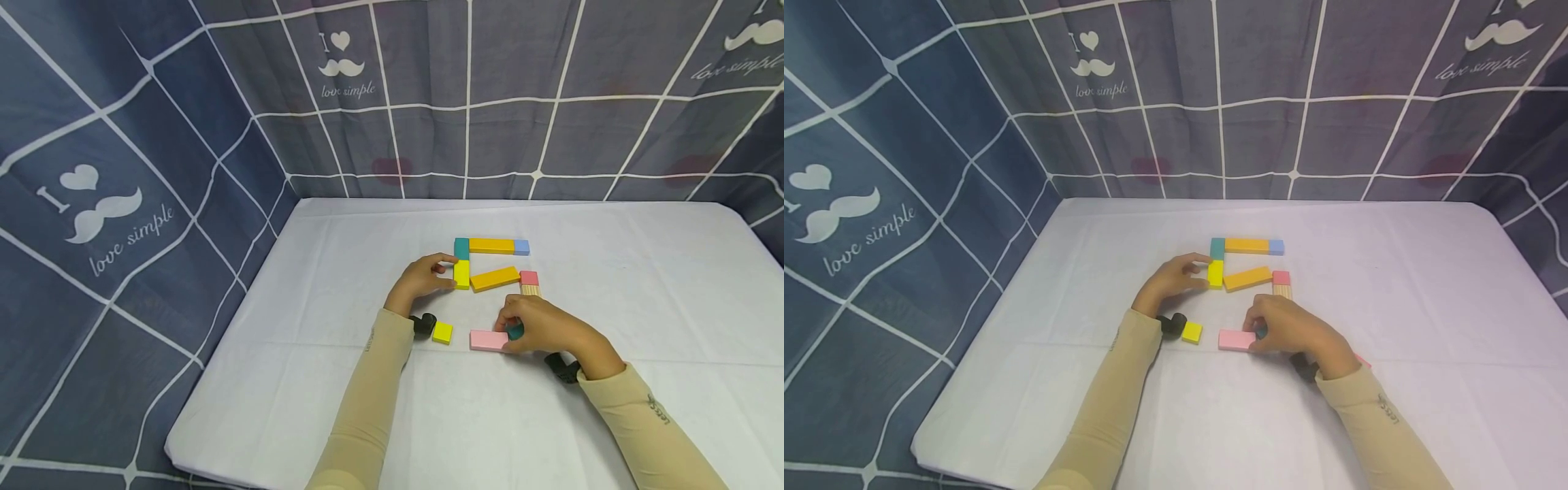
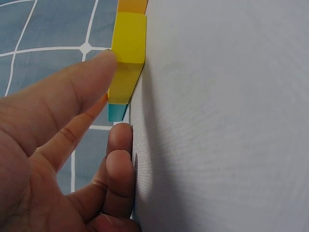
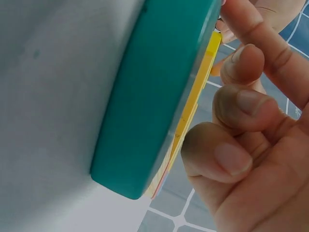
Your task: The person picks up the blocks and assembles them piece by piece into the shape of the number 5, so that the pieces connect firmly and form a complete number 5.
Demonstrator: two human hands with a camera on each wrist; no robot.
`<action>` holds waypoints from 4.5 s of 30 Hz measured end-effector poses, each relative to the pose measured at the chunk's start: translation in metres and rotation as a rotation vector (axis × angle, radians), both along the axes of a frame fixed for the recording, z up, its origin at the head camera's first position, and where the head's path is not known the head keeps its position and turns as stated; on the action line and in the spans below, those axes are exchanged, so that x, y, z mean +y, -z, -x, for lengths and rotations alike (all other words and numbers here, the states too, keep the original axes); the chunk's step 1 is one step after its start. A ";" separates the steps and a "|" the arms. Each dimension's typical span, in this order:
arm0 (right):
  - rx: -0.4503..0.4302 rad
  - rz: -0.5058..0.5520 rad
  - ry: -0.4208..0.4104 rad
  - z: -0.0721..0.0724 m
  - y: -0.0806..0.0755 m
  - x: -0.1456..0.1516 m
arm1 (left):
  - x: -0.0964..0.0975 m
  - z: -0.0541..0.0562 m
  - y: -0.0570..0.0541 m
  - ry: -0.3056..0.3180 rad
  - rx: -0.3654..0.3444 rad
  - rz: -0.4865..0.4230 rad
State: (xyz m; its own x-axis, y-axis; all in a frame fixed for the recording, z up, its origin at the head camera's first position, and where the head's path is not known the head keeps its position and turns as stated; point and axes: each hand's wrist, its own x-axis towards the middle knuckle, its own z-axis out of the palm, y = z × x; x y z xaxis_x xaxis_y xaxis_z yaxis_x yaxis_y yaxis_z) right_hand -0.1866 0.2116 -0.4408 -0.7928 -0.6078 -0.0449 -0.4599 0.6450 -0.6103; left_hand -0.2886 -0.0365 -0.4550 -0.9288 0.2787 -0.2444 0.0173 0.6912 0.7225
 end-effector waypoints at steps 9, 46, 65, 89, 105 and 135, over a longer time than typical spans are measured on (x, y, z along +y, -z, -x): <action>-0.001 -0.003 0.004 0.001 0.000 0.000 | 0.000 0.001 0.000 -0.006 0.004 0.031; -0.026 0.080 0.006 -0.002 -0.015 0.015 | 0.003 0.002 -0.005 0.030 0.005 -0.004; -0.004 0.344 0.108 -0.003 -0.011 0.064 | -0.023 0.001 -0.010 0.166 -0.043 -0.181; -0.326 0.230 -0.016 -0.007 -0.014 0.129 | -0.043 -0.048 -0.034 0.394 0.111 -0.143; -0.481 0.305 -0.146 -0.011 0.011 0.177 | -0.062 -0.069 -0.022 0.478 0.026 -0.070; -0.279 0.282 -0.198 -0.019 0.023 0.177 | -0.051 -0.074 -0.016 0.415 0.028 0.112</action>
